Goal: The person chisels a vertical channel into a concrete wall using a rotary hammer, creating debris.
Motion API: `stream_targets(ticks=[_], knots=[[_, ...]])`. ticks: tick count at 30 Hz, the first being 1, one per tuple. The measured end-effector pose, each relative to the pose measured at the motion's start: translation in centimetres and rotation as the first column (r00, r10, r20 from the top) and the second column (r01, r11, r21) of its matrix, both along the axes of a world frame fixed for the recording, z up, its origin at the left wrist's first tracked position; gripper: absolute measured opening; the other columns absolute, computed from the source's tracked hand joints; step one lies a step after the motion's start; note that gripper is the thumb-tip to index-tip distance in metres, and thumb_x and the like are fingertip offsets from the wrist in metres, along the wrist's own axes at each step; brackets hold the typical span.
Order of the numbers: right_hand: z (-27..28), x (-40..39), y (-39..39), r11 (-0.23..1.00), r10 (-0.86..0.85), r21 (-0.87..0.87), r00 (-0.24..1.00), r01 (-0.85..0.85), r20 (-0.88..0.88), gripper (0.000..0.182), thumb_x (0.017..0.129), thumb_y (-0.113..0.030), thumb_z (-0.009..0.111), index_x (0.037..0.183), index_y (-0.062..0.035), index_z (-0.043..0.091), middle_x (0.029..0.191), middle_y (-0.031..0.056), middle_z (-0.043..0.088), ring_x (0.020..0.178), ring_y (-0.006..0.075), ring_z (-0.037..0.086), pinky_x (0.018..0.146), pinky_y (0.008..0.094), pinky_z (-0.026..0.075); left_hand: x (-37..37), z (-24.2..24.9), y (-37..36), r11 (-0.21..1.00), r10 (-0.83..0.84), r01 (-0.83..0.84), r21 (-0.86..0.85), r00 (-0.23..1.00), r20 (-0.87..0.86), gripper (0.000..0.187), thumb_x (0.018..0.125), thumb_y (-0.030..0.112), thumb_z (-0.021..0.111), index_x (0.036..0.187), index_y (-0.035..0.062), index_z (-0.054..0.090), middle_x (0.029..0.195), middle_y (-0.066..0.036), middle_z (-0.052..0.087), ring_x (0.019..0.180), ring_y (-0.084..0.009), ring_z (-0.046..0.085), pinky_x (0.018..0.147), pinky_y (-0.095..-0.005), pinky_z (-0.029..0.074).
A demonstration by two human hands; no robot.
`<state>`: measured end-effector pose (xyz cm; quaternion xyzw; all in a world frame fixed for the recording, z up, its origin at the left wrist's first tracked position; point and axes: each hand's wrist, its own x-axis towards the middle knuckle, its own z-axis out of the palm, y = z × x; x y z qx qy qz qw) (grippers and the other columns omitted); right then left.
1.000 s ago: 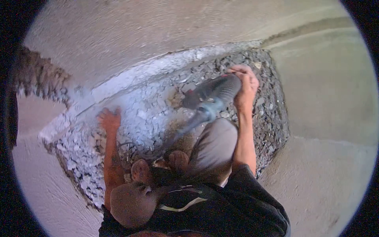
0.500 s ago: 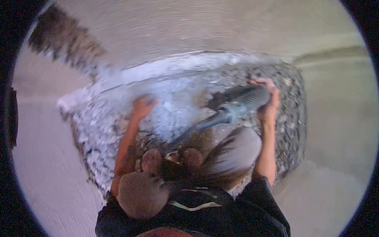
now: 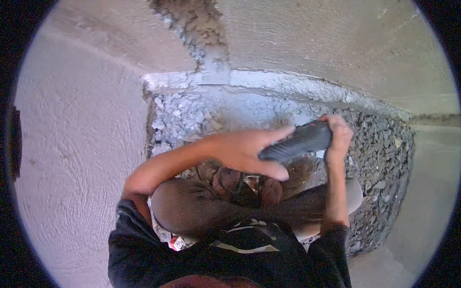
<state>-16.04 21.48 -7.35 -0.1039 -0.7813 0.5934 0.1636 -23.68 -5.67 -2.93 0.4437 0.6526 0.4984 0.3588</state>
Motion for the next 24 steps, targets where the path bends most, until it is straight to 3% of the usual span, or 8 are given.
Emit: stream_targets(ticks=[4,6,8,10,13,16,18,24], knots=[[-0.7,0.2,-5.4,1.0,-0.014,0.015,0.988,0.011,0.154,0.051,0.098,-0.041,0.044,0.098,0.0031,0.068,0.103,0.0136,0.066,0.1,0.0234,0.059,0.094,0.0347,0.041,-0.3,-1.3,0.8,0.966,-0.068,0.109,-0.236,0.983,0.173,0.076,0.079,0.029,0.08,0.136,-0.0048,0.045,0.12,-0.023,0.061,0.112,-0.0323,0.061,0.098,-0.0394,0.047],[-2.6,0.2,-7.0,0.839,-0.453,-0.294,0.887,0.457,0.088,0.052,0.101,-0.045,0.044,0.117,-0.0002,0.065,0.119,0.0134,0.061,0.112,0.0232,0.055,0.094,0.0375,0.043,0.2,-2.2,1.2,0.905,0.074,-0.063,-0.421,0.997,0.009,0.063,0.078,0.023,0.079,0.127,-0.0035,0.049,0.109,-0.019,0.063,0.107,-0.0292,0.061,0.094,-0.0398,0.047],[-7.0,1.6,-5.7,0.753,-0.472,-0.445,0.869,0.485,0.15,0.059,0.099,-0.053,0.048,0.132,-0.0051,0.057,0.134,0.0135,0.055,0.126,0.0255,0.048,0.099,0.0461,0.043,0.3,0.2,0.7,0.864,0.18,-0.082,-0.497,0.972,0.152,0.062,0.079,0.02,0.078,0.128,-0.0035,0.049,0.106,-0.018,0.063,0.102,-0.0267,0.062,0.09,-0.0388,0.049],[-10.6,2.9,-5.9,0.272,-0.193,-0.751,0.798,0.602,0.57,0.065,0.095,-0.059,0.051,0.137,-0.0098,0.052,0.138,0.0143,0.053,0.129,0.0312,0.046,0.102,0.0588,0.041,0.1,0.6,0.4,0.816,0.283,-0.078,-0.573,0.918,0.278,0.061,0.079,0.018,0.077,0.128,-0.0035,0.048,0.103,-0.016,0.064,0.096,-0.0242,0.064,0.085,-0.0379,0.051],[-11.5,1.5,-7.7,-0.094,0.065,-0.799,0.805,0.594,0.59,0.07,0.09,-0.064,0.053,0.139,-0.0135,0.049,0.139,0.0149,0.052,0.128,0.0372,0.048,0.101,0.0691,0.038,0.1,-1.2,-0.3,0.872,0.282,-0.177,-0.457,0.943,0.174,0.054,0.082,0.012,0.073,0.129,-0.0023,0.049,0.101,-0.014,0.065,0.08,-0.0175,0.067,0.071,-0.0337,0.054],[-11.2,0.6,-8.7,0.038,0.204,-0.878,0.856,0.478,0.475,0.067,0.092,-0.063,0.05,0.138,-0.0147,0.05,0.138,0.0151,0.052,0.127,0.0399,0.048,0.095,0.0685,0.046,0.5,1.8,-1.2,0.816,0.336,-0.159,-0.556,0.913,0.232,0.051,0.082,0.01,0.071,0.128,-0.0018,0.05,0.1,-0.012,0.066,0.088,-0.0178,0.066,0.078,-0.0343,0.054],[-8.8,0.8,-9.6,0.058,0.192,-0.856,0.836,0.514,0.514,0.065,0.092,-0.062,0.049,0.137,-0.0145,0.051,0.139,0.0151,0.052,0.128,0.0404,0.048,0.096,0.0677,0.046,1.2,0.6,-3.6,0.821,0.279,-0.306,-0.481,0.952,-0.129,0.053,0.079,0.006,0.069,0.128,-0.0012,0.05,0.097,-0.011,0.066,0.089,-0.0188,0.065,0.081,-0.0351,0.053],[-0.6,4.1,-14.7,-0.016,0.461,-0.989,0.879,0.149,0.125,0.078,0.089,-0.059,0.057,0.145,-0.008,0.04,0.146,0.0167,0.045,0.135,0.0382,0.044,0.105,0.0644,0.04,5.4,15.3,-8.9,0.699,0.371,-0.443,-0.561,0.896,-0.244,0.074,0.069,0.004,0.067,0.14,0.0013,0.046,0.095,-0.017,0.07,0.086,-0.0272,0.072,0.079,-0.0355,0.055]])
